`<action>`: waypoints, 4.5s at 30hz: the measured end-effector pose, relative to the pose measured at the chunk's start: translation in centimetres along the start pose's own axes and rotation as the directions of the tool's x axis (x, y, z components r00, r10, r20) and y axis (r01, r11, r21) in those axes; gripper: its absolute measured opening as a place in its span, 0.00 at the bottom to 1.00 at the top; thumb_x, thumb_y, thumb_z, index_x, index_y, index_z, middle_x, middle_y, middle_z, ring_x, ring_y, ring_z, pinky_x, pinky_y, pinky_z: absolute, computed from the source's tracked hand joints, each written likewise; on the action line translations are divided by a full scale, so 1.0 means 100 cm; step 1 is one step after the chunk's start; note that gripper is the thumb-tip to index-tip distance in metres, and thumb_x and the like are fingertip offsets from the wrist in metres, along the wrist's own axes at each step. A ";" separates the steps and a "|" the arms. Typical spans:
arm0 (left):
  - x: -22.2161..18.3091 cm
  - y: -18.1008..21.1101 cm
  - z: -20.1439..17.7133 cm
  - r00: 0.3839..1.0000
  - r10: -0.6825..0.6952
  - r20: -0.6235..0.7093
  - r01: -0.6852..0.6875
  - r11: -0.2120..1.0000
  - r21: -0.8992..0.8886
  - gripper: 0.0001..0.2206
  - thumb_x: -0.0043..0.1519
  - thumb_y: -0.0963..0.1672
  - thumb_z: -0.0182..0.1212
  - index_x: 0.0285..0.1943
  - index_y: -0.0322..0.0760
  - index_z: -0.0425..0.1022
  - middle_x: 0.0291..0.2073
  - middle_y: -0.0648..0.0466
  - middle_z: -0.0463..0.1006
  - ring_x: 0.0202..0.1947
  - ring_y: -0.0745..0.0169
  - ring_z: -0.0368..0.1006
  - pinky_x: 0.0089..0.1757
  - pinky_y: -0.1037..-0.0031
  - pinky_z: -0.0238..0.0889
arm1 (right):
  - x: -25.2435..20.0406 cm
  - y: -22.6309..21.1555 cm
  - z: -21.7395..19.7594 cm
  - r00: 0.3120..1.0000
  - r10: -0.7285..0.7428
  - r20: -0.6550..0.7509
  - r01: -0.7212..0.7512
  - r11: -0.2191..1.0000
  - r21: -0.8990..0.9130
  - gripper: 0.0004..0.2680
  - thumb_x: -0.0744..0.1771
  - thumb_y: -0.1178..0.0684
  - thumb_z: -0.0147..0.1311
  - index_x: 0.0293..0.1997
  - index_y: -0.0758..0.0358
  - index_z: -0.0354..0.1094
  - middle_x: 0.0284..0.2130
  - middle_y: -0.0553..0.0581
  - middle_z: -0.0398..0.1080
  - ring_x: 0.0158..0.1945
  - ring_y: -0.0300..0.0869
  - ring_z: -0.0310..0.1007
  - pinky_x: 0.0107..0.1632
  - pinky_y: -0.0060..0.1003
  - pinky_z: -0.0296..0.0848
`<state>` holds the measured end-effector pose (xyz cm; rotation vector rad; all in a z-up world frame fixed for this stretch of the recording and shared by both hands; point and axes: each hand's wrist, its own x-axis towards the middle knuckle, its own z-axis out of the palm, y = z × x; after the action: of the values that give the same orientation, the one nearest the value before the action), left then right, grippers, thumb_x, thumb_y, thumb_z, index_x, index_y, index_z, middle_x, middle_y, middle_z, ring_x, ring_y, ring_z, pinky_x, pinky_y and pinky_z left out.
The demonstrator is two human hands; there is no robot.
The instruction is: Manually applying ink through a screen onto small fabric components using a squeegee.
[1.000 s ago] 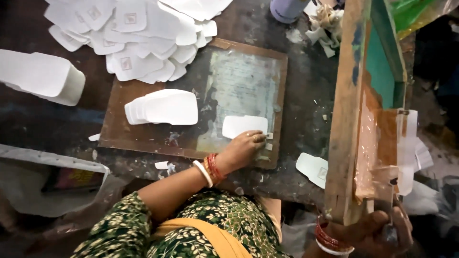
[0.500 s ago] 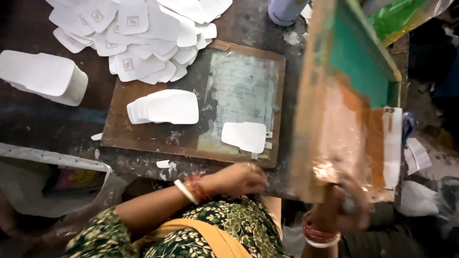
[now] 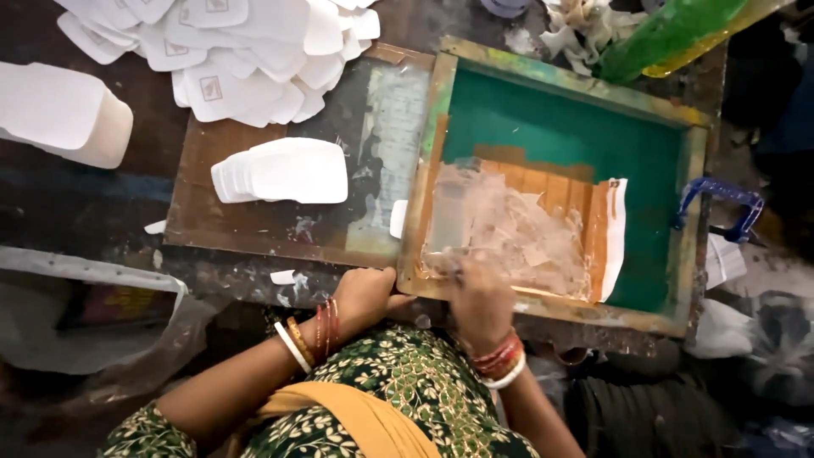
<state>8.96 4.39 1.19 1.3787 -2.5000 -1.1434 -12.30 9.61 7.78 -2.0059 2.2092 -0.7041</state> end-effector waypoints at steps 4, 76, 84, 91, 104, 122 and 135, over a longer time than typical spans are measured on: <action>0.008 0.001 -0.009 0.999 -0.022 0.033 0.020 0.998 0.066 0.25 0.55 0.60 0.64 0.32 0.36 0.78 0.26 0.41 0.80 0.31 0.38 0.79 0.36 0.51 0.71 | 0.046 -0.001 -0.002 0.993 -0.113 0.031 0.110 0.990 0.085 0.06 0.66 0.52 0.61 0.43 0.60 0.75 0.29 0.61 0.74 0.29 0.54 0.74 0.32 0.47 0.70; 0.048 -0.063 -0.084 0.699 0.287 -0.656 -0.095 0.945 0.312 0.11 0.58 0.43 0.64 0.43 0.29 0.81 0.49 0.43 0.82 0.57 0.46 0.74 0.58 0.60 0.62 | -0.038 0.058 -0.118 0.585 0.031 -0.810 0.042 0.997 0.068 0.10 0.78 0.54 0.44 0.60 0.76 0.55 0.55 0.75 0.65 0.59 0.62 0.73 0.68 0.55 0.77; 0.067 -0.017 -0.015 0.959 0.191 -0.210 -0.150 0.969 0.197 0.05 0.62 0.40 0.60 0.42 0.32 0.80 0.52 0.44 0.80 0.55 0.49 0.76 0.58 0.65 0.67 | -0.024 0.035 -0.124 0.506 0.045 -0.861 0.057 0.995 0.086 0.13 0.77 0.49 0.50 0.56 0.74 0.58 0.49 0.74 0.68 0.54 0.60 0.74 0.61 0.51 0.78; 0.112 0.033 0.024 0.777 0.522 -0.351 -0.462 0.852 0.246 0.19 0.55 0.38 0.56 0.57 0.29 0.78 0.62 0.43 0.74 0.66 0.47 0.66 0.62 0.62 0.58 | -0.035 0.061 -0.120 0.469 0.033 -0.882 0.066 0.995 0.072 0.15 0.76 0.46 0.57 0.51 0.75 0.63 0.45 0.69 0.71 0.50 0.55 0.76 0.55 0.47 0.79; 0.091 0.049 0.007 0.814 0.535 -0.228 -0.538 0.841 0.053 0.10 0.58 0.42 0.60 0.45 0.36 0.82 0.52 0.49 0.79 0.57 0.51 0.73 0.56 0.63 0.65 | -0.037 0.075 -0.111 0.456 0.043 -0.889 0.167 0.977 0.133 0.14 0.76 0.47 0.60 0.51 0.73 0.64 0.42 0.70 0.74 0.46 0.53 0.78 0.50 0.45 0.81; -0.009 0.004 -0.013 0.998 0.056 -0.035 -0.060 0.988 -0.139 0.25 0.54 0.57 0.70 0.38 0.29 0.75 0.30 0.38 0.80 0.34 0.35 0.76 0.37 0.53 0.69 | 0.067 0.019 -0.025 0.954 -0.224 0.198 0.199 0.970 0.141 0.06 0.66 0.56 0.61 0.45 0.56 0.76 0.30 0.59 0.73 0.32 0.52 0.73 0.36 0.48 0.71; 0.006 0.002 -0.027 0.998 0.023 -0.059 -0.022 0.999 0.026 0.25 0.47 0.58 0.74 0.29 0.34 0.79 0.27 0.40 0.80 0.32 0.37 0.77 0.37 0.52 0.68 | -0.008 -0.010 -0.022 0.959 -0.267 0.095 0.247 0.952 0.179 0.15 0.59 0.64 0.58 0.48 0.59 0.76 0.45 0.57 0.77 0.51 0.54 0.75 0.55 0.46 0.72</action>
<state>9.51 2.48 3.05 1.3659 -2.4913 -1.0541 -12.04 10.95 9.88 -2.2087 1.7794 -0.7438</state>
